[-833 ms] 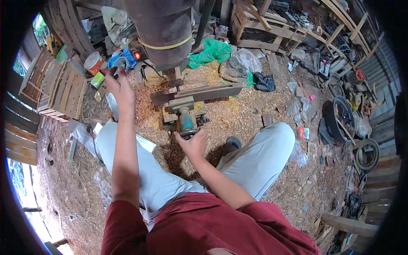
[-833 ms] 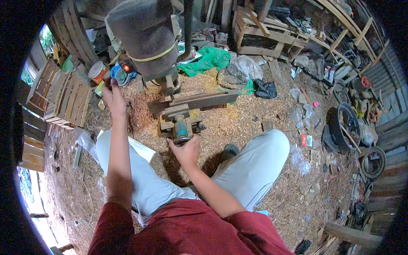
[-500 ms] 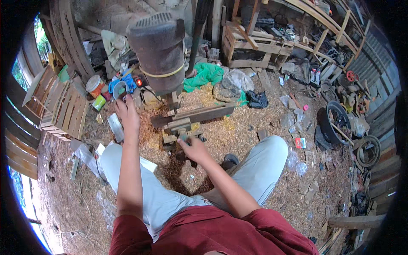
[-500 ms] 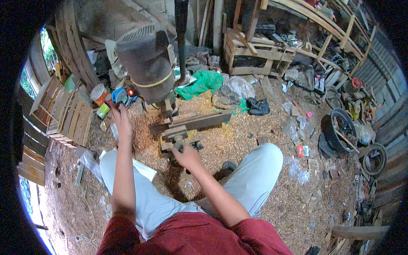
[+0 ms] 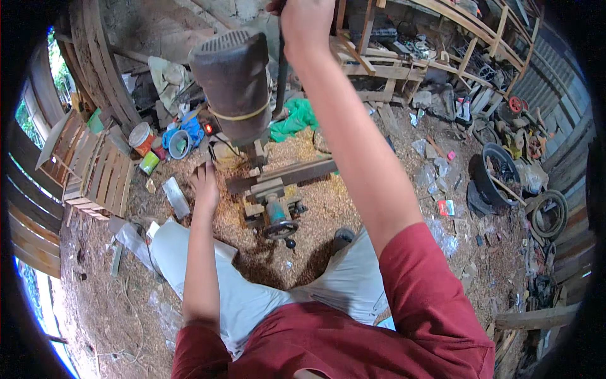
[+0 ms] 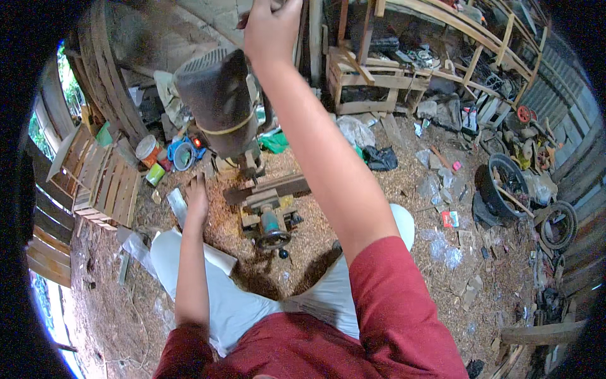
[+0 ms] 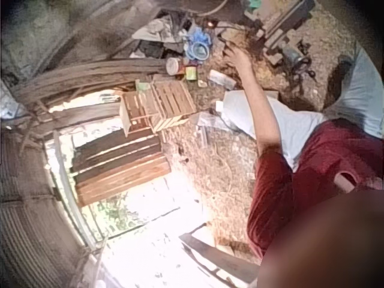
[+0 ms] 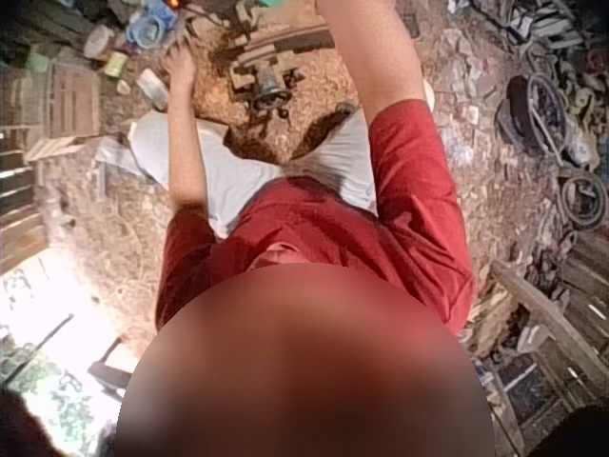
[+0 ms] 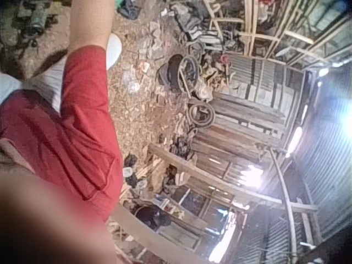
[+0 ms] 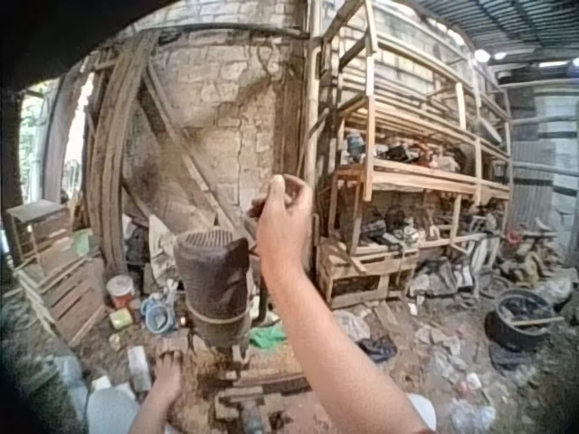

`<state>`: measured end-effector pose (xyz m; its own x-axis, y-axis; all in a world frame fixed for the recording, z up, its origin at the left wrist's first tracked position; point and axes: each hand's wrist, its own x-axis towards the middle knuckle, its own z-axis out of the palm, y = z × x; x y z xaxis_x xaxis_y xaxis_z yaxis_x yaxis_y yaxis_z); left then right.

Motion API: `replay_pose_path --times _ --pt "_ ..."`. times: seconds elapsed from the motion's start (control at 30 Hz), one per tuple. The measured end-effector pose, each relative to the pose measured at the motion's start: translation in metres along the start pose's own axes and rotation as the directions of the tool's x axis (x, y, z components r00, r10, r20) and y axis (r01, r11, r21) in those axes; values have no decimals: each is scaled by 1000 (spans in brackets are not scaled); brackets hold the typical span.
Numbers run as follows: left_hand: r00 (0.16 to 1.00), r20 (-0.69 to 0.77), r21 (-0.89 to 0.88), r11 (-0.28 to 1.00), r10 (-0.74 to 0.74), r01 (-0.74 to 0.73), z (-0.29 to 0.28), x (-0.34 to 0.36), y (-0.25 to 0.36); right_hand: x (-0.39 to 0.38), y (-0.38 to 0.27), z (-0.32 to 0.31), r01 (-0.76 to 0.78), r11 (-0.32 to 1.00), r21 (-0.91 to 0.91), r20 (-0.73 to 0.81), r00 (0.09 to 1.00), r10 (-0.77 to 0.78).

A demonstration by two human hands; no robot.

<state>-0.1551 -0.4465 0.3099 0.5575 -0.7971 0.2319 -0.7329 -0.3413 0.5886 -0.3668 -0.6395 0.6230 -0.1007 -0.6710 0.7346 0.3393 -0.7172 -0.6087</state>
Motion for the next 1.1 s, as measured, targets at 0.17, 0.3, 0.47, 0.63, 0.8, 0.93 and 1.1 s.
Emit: replay_pose_path --times 0.17,0.3,0.47,0.63,0.8,0.93,1.1 --pt "999 -17 65 997 32 -31 -3 -1 -21 -21 -21 5 -25 981 193 -22 999 30" --pt "1000 7 -9 1000 -29 30 -20 -8 -15 -131 -26 -57 8 939 344 13 1000 -14" --pt "999 4 -108 993 -46 47 -10 -13 -7 -204 -39 -136 -106 937 333 210 977 37" --pt "984 41 -138 975 -173 177 7 -30 10 -142 -54 -127 -452 873 184 679 701 220" --pt "997 77 -152 988 -22 33 23 -43 31 -164 -42 -117 -188 971 148 372 920 122" --pt "1000 -15 -111 994 17 -19 44 -51 13 -211 -32 -131 -29 948 318 319 944 -78" --pt "956 66 -428 857 -287 287 50 -62 29 -199 -33 -133 -159 958 238 332 940 74"
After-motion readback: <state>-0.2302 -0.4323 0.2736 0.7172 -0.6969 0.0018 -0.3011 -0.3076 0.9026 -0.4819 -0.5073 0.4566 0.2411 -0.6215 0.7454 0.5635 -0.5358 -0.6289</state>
